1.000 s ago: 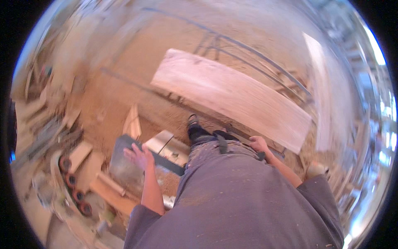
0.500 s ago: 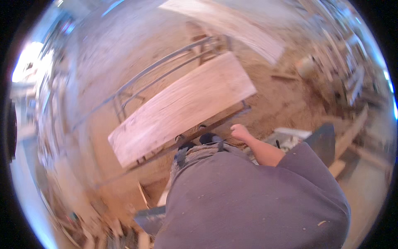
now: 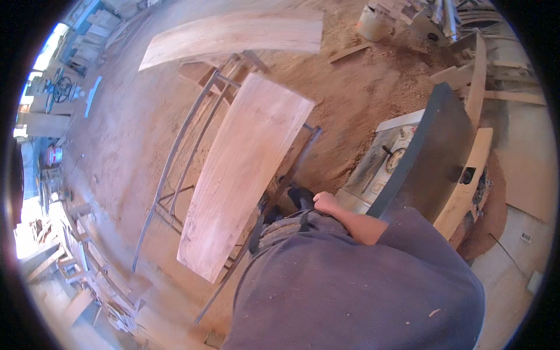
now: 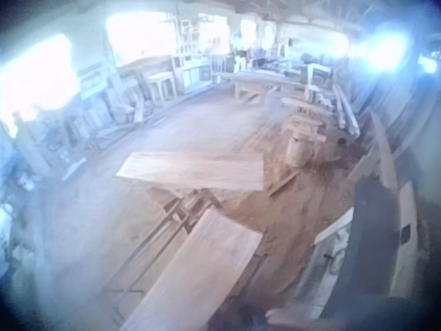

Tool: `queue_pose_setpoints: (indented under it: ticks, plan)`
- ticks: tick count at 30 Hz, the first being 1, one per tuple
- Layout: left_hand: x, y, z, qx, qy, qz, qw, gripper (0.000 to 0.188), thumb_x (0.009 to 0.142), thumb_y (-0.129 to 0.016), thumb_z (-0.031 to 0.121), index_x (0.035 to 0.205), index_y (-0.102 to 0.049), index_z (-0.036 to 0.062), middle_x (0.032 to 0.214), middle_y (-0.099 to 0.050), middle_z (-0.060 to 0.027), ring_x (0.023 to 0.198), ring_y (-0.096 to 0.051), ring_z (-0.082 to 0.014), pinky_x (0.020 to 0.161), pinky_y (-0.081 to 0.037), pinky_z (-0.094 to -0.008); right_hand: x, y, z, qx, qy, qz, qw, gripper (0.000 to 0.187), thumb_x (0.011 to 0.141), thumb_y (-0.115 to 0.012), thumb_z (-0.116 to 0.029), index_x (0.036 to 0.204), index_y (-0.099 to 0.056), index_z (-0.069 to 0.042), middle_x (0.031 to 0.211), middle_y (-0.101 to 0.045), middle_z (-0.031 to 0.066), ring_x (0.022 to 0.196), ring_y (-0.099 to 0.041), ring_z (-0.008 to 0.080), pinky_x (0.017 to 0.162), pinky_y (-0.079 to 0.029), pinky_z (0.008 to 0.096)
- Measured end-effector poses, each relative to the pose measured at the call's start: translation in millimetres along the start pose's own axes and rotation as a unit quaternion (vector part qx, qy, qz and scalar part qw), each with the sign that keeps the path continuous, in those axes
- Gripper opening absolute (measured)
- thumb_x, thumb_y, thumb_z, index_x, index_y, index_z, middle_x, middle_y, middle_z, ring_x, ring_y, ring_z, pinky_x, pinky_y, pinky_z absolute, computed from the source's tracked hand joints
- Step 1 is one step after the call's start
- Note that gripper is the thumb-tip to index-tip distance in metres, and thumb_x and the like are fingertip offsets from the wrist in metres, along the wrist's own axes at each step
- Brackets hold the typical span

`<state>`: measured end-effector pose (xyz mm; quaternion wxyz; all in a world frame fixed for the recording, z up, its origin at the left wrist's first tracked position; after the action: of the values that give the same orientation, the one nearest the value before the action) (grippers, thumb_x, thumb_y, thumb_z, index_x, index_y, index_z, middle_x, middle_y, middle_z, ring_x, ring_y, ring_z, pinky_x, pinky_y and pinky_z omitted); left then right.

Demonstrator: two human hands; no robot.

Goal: The person passes several wood boards through a surface planer by hand, then stacks them on a nearby rack.

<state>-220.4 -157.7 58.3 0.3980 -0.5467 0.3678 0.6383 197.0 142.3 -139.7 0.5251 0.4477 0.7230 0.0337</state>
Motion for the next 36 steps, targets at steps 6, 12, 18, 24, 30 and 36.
queue_pose_setpoints:
  ticks: [6,12,18,24,30,36]
  plan:
    - [26.9,34.4,14.8,0.012,0.038,-0.046,0.998,0.038,0.099,-0.062,0.040,0.116,-0.063,0.0052,0.109,-0.071,-0.0183,0.098,-0.068,-0.0271,0.088,-0.053,-0.0420,36.6,3.6,-69.6,0.262,-0.043,-0.029,0.964,0.013,0.085,-0.064,-0.011,0.095,-0.067,-0.003,0.080,-0.070,0.0119,0.073,-0.069,0.0241,0.063,-0.054,0.0369]
    - [65.4,55.5,63.3,-0.009,-0.034,-0.030,0.999,0.035,0.102,-0.058,0.040,0.114,-0.061,0.0073,0.105,-0.072,-0.0148,0.090,-0.070,-0.0229,0.083,-0.055,-0.0383,71.9,-6.1,-132.4,0.549,-0.125,0.013,0.826,0.041,0.094,-0.065,-0.013,0.134,-0.058,-0.002,0.102,-0.070,0.0084,0.094,-0.067,0.0187,0.077,-0.055,0.0330]
    - [163.3,99.9,128.3,0.050,-0.102,0.038,0.993,0.038,0.100,-0.060,0.027,0.130,-0.059,0.0040,0.097,-0.070,-0.0115,0.080,-0.068,-0.0192,0.074,-0.054,-0.0300,120.1,-28.9,-145.0,0.562,-0.150,0.020,0.813,0.030,0.097,-0.066,-0.019,0.124,-0.056,-0.011,0.118,-0.062,0.0097,0.110,-0.057,0.0258,0.095,-0.048,0.0475]
    - [240.1,72.9,248.2,0.347,-0.236,0.123,0.899,0.059,0.091,-0.069,0.032,0.129,-0.055,-0.0115,0.106,-0.069,-0.0214,0.096,-0.067,-0.0335,0.085,-0.052,-0.0389,108.4,-55.4,-142.4,0.630,-0.194,0.026,0.751,0.037,0.092,-0.069,-0.016,0.126,-0.060,-0.006,0.124,-0.064,0.0096,0.111,-0.060,0.0288,0.100,-0.045,0.0476]
    - [279.3,16.8,374.6,0.477,-0.360,0.178,0.782,0.082,0.088,-0.073,0.037,0.151,-0.041,-0.0061,0.154,-0.042,-0.0318,0.146,-0.037,-0.0432,0.122,-0.029,-0.0476,119.4,-100.2,-132.1,0.706,-0.156,0.016,0.691,0.033,0.089,-0.072,-0.012,0.121,-0.065,-0.005,0.117,-0.069,0.0107,0.106,-0.065,0.0269,0.093,-0.052,0.0446]
    - [335.9,-18.3,440.3,0.481,-0.408,0.122,0.766,0.085,0.084,-0.075,0.041,0.150,-0.043,-0.0032,0.152,-0.045,-0.0294,0.143,-0.041,-0.0435,0.119,-0.033,-0.0492,114.0,-108.3,-158.4,0.755,-0.141,0.038,0.639,0.040,0.084,-0.076,-0.008,0.122,-0.064,-0.001,0.117,-0.068,0.0119,0.108,-0.065,0.0289,0.097,-0.052,0.0436]
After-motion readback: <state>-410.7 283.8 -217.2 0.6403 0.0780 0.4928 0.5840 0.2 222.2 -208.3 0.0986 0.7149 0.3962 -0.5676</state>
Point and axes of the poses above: each hand's wrist, its own x-axis towards the middle knuckle, its own y-axis out of the back of the hand, z = x × y, the point moved 4 cm from there along x, towards the middle knuckle
